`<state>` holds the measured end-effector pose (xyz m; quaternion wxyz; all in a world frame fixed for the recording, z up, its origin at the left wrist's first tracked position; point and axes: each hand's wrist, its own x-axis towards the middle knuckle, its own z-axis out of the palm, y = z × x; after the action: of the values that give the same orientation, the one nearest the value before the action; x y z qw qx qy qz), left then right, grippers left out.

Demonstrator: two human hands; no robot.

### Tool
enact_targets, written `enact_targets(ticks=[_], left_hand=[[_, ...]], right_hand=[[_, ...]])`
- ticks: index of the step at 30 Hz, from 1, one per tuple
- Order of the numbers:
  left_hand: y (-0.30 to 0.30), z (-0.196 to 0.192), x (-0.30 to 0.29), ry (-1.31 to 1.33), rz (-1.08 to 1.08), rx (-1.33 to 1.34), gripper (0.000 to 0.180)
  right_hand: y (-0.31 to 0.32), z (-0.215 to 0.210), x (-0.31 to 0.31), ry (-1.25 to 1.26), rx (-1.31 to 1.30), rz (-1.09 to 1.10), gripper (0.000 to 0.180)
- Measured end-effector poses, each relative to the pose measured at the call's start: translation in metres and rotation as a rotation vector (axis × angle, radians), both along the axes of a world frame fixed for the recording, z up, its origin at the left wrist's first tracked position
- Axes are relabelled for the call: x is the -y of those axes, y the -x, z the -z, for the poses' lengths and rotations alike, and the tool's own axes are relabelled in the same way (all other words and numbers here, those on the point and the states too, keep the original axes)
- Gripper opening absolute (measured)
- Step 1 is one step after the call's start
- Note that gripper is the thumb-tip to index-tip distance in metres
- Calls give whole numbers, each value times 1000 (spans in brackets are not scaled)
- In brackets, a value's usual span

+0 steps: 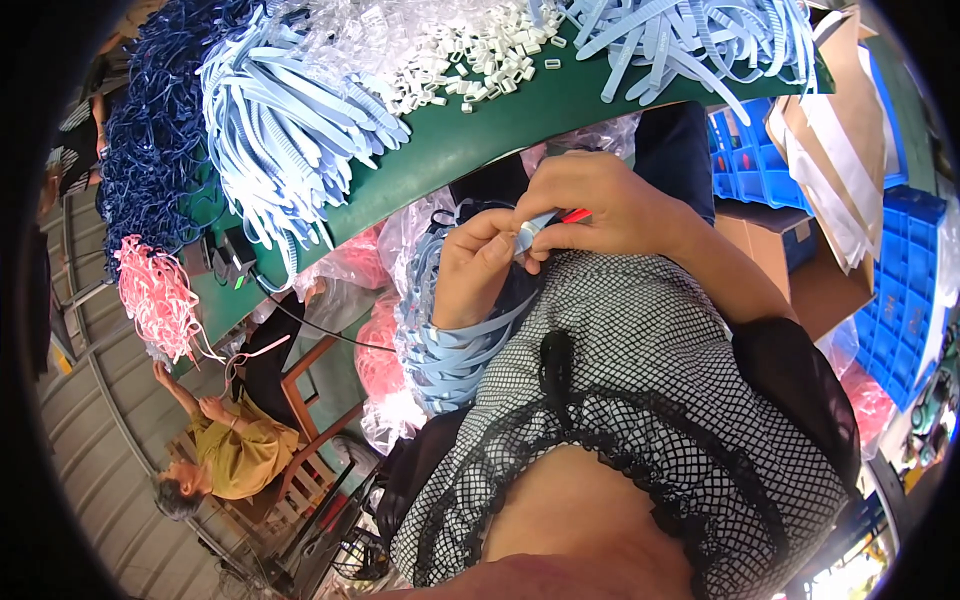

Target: The person assembles blue ribbon straps into plastic buckles by hand at a workshop table.

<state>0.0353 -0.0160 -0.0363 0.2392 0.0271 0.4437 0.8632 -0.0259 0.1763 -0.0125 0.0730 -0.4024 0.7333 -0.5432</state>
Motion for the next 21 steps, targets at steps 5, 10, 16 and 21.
enact_targets(ticks=[5, 10, 16, 21], left_hand=[[-3, -2, -2, -76, -22, -2, 23], [-8, -4, -4, 27, -66, 15, 22], [-10, -5, -5, 98, -53, -41, 22], [-13, 0, -12, -64, -90, 3, 22]], right_hand=[[-6, 4, -1, 53, -35, 27, 23], [-7, -5, -4, -10, -85, 33, 22], [-10, -10, -5, -43, -121, 22, 22], [-14, -6, -5, -6, -75, 29, 22]])
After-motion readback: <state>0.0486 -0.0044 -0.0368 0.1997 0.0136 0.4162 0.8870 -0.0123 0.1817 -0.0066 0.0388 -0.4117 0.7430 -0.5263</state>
